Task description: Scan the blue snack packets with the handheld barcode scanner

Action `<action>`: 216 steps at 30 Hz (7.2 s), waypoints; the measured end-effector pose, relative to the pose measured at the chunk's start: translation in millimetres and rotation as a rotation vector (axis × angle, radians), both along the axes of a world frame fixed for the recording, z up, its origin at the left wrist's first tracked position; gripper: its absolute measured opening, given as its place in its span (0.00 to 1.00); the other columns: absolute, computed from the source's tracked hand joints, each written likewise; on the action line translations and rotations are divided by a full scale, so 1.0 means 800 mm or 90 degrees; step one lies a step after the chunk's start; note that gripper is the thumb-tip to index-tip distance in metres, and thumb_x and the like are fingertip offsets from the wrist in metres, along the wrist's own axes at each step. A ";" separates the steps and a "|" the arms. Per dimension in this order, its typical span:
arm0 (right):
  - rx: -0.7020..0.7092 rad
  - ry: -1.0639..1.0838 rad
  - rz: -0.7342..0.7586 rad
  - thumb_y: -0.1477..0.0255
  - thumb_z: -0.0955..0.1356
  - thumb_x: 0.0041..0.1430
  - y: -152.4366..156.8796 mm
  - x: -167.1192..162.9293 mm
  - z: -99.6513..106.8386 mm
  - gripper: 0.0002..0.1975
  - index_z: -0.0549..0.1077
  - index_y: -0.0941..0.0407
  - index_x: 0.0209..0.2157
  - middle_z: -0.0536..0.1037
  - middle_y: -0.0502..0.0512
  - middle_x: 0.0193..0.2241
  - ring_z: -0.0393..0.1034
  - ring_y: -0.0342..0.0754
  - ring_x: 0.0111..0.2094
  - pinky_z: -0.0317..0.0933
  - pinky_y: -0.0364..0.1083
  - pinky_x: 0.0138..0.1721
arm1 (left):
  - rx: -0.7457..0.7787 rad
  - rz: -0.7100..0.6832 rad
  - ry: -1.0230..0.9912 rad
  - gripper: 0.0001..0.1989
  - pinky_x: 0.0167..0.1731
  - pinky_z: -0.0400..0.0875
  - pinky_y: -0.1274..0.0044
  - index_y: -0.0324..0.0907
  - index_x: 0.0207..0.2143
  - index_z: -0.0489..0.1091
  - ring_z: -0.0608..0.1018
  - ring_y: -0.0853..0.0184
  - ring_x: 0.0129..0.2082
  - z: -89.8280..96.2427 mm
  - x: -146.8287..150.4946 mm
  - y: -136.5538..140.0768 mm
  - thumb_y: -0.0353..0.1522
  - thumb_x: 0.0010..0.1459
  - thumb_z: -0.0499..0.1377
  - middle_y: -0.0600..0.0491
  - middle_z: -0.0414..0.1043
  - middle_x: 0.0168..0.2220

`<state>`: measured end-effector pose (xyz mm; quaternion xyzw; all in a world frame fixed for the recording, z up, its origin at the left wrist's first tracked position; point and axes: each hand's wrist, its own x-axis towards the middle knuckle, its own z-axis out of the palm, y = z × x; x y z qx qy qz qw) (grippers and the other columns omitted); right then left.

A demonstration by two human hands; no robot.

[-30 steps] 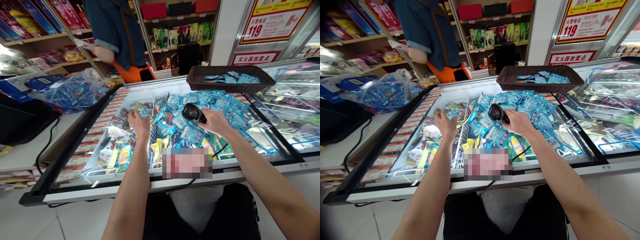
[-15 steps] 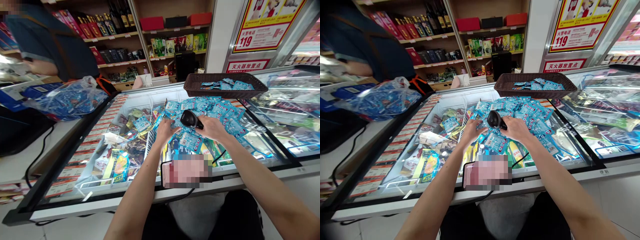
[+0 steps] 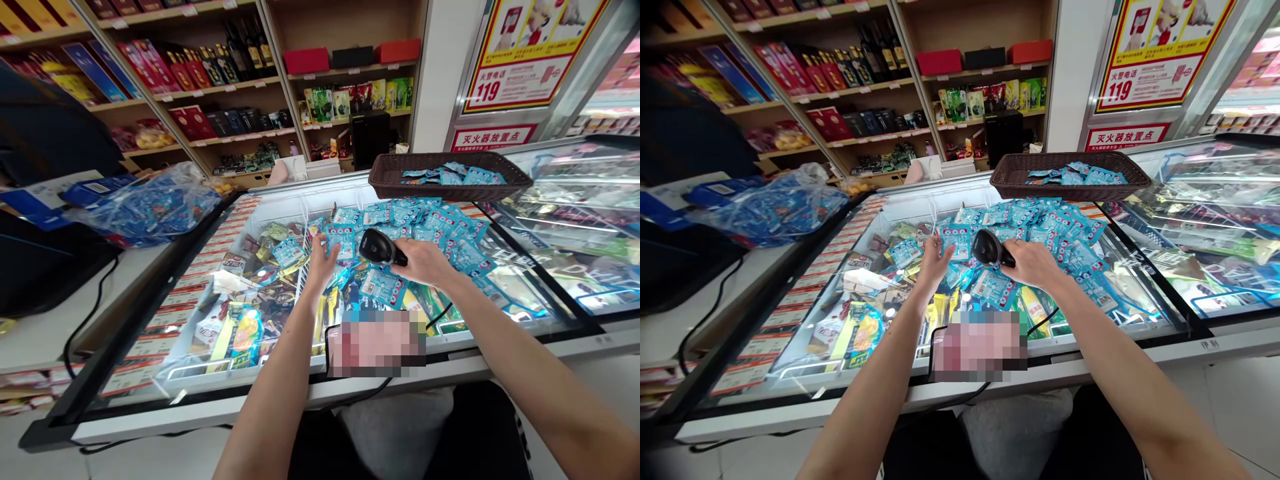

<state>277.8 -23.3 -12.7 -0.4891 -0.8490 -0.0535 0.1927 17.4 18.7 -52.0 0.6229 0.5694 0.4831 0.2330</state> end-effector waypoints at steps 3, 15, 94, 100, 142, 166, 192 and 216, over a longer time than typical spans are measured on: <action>-0.008 -0.009 0.016 0.63 0.64 0.56 -0.003 -0.001 0.003 0.14 0.69 0.56 0.41 0.78 0.55 0.36 0.72 0.51 0.34 0.56 0.45 0.32 | -0.006 0.006 -0.057 0.14 0.28 0.59 0.79 0.45 0.42 0.55 0.66 0.73 0.27 -0.004 -0.002 0.003 0.39 0.58 0.55 0.58 0.62 0.30; -0.001 -0.004 0.046 0.65 0.65 0.55 -0.005 -0.003 0.000 0.14 0.70 0.58 0.41 0.78 0.55 0.34 0.72 0.49 0.32 0.55 0.44 0.32 | 0.013 -0.013 -0.101 0.15 0.25 0.53 0.80 0.45 0.38 0.52 0.56 0.76 0.21 -0.011 -0.008 0.009 0.37 0.56 0.57 0.63 0.47 0.23; 0.014 -0.011 0.027 0.64 0.65 0.56 -0.003 -0.003 -0.002 0.14 0.70 0.58 0.40 0.78 0.57 0.33 0.70 0.48 0.30 0.52 0.44 0.30 | 0.102 0.108 -0.105 0.19 0.26 0.60 0.79 0.42 0.46 0.57 0.65 0.73 0.22 0.010 -0.023 0.001 0.39 0.56 0.58 0.61 0.58 0.23; 0.021 -0.002 0.036 0.65 0.65 0.56 -0.003 -0.002 0.000 0.14 0.69 0.59 0.41 0.78 0.57 0.34 0.71 0.49 0.32 0.53 0.44 0.31 | 0.089 0.319 -0.005 0.19 0.35 0.67 0.73 0.39 0.48 0.63 0.73 0.65 0.30 0.024 -0.070 -0.007 0.38 0.56 0.57 0.53 0.70 0.29; 0.007 -0.016 -0.103 0.61 0.64 0.56 0.005 -0.002 -0.004 0.16 0.69 0.57 0.42 0.78 0.56 0.37 0.73 0.52 0.37 0.54 0.45 0.32 | 0.054 -0.389 0.422 0.33 0.49 0.66 0.68 0.47 0.50 0.69 0.71 0.60 0.46 0.031 0.033 -0.049 0.54 0.45 0.62 0.49 0.68 0.46; 0.050 -0.006 -0.032 0.61 0.64 0.57 0.002 -0.002 -0.008 0.15 0.69 0.58 0.39 0.77 0.56 0.33 0.71 0.50 0.32 0.50 0.45 0.27 | -0.047 -0.028 -0.410 0.23 0.36 0.75 0.73 0.44 0.38 0.62 0.75 0.69 0.36 0.020 -0.023 -0.015 0.40 0.43 0.67 0.54 0.71 0.38; 0.028 0.003 0.053 0.61 0.65 0.56 -0.005 -0.014 -0.006 0.16 0.70 0.58 0.41 0.78 0.56 0.35 0.71 0.48 0.32 0.51 0.44 0.29 | -0.011 0.018 -0.220 0.19 0.36 0.73 0.72 0.43 0.44 0.64 0.76 0.63 0.42 -0.002 -0.015 -0.006 0.41 0.51 0.60 0.48 0.73 0.42; 0.021 -0.024 0.062 0.61 0.65 0.57 -0.003 -0.019 -0.004 0.17 0.70 0.59 0.42 0.78 0.57 0.35 0.70 0.47 0.31 0.49 0.45 0.28 | -0.004 0.028 -0.181 0.18 0.38 0.71 0.73 0.43 0.45 0.64 0.75 0.65 0.40 -0.005 -0.014 -0.005 0.41 0.54 0.59 0.49 0.72 0.40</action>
